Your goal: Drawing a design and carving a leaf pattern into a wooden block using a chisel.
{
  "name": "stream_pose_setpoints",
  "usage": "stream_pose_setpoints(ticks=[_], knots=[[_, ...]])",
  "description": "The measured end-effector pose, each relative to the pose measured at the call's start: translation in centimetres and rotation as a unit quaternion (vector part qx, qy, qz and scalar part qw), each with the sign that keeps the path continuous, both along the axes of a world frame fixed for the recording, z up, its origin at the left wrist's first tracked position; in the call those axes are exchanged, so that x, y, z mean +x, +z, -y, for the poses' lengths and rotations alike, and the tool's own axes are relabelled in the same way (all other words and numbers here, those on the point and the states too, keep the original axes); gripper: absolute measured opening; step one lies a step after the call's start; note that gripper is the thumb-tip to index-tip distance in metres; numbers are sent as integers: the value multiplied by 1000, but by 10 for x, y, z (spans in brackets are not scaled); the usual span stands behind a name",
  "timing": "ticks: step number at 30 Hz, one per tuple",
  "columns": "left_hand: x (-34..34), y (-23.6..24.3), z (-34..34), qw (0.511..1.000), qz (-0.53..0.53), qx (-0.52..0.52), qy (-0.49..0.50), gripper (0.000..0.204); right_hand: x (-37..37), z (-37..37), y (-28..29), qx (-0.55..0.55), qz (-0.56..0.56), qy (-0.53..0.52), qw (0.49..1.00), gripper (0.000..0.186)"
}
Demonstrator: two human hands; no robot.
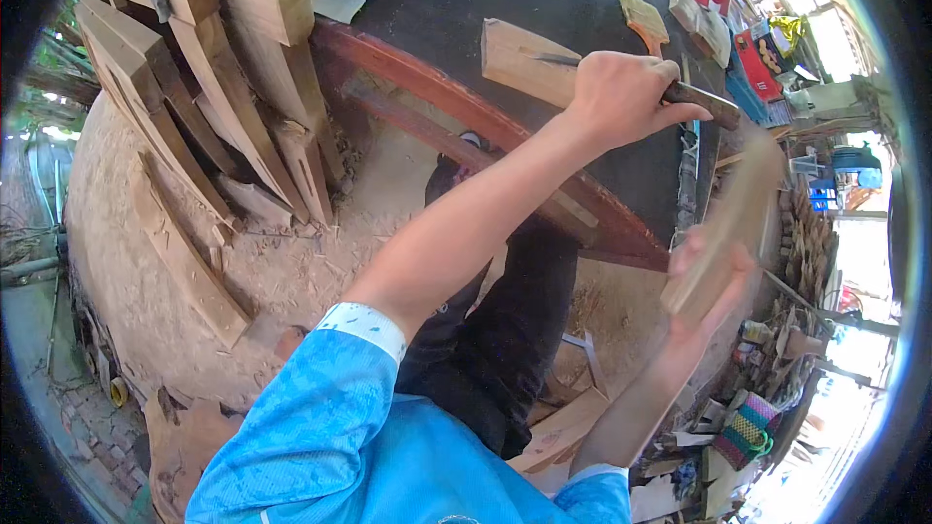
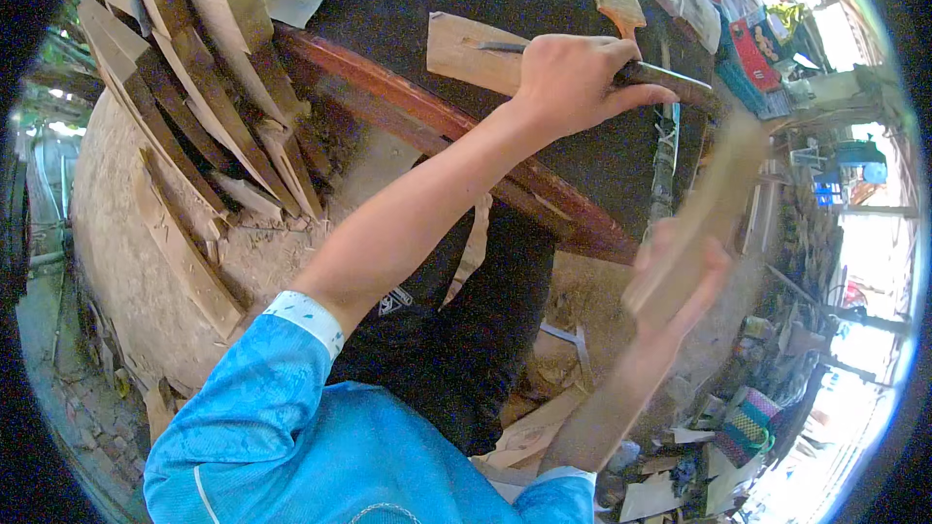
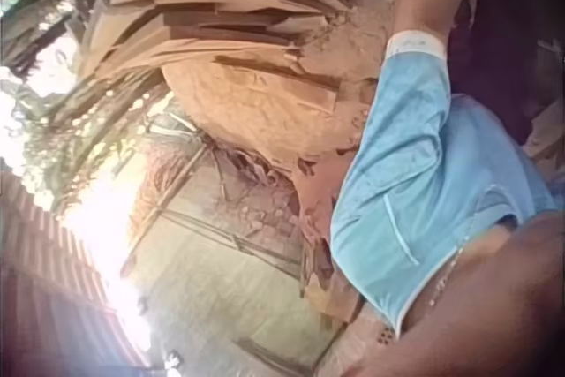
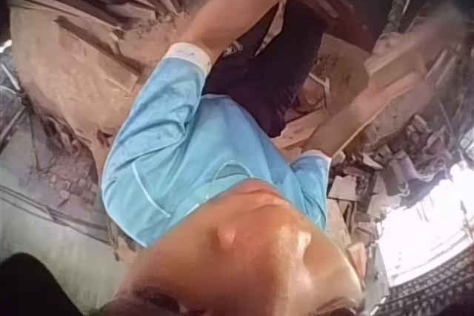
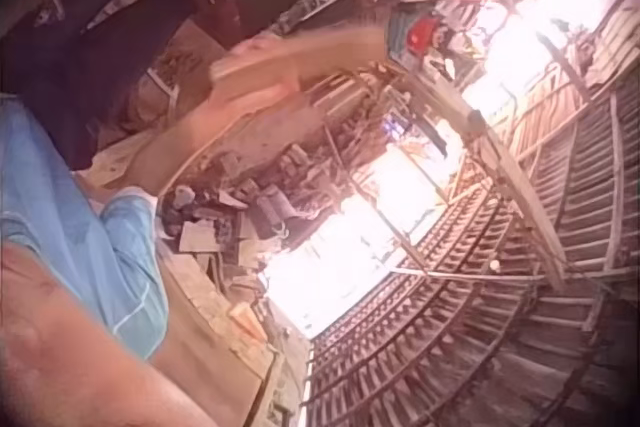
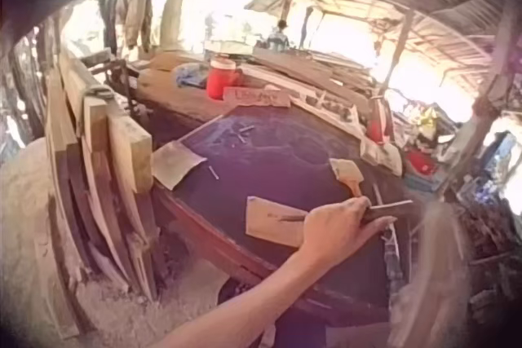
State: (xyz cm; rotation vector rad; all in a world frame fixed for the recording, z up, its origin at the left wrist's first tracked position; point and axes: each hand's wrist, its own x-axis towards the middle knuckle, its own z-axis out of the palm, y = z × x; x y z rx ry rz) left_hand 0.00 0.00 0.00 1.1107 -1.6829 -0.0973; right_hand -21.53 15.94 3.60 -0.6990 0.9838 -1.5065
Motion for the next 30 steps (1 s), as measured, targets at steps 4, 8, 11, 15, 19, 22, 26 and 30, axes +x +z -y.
stream_pose_setpoints(ticks=[4,8,11,15,19,22,26,30], knots=[[-1,3,-2,1000,-4,9,-9,66,11,-8,12,43,-91,62,993,60],[-3,3,-5,1000,10,11,-21,65,17,-7,9,69,6,1,998,53],[0,4,-5,1000,6,14,-10,67,11,-22,11,74,-134,100,983,50],[-6,3,-7,997,59,51,-17,67,4,-42,12,128,-157,-25,979,53],[-9,-1,-7,992,89,45,-75,67,-7,-54,9,141,-369,-173,902,56],[-11,-2,-8,953,209,27,-217,69,-20,-49,12,112,-684,-194,694,57],[-9,-2,-12,949,197,10,-245,70,-18,-34,17,152,-676,-154,704,56],[-8,1,-9,949,186,20,-254,63,-15,-9,24,152,-712,-145,670,53]])
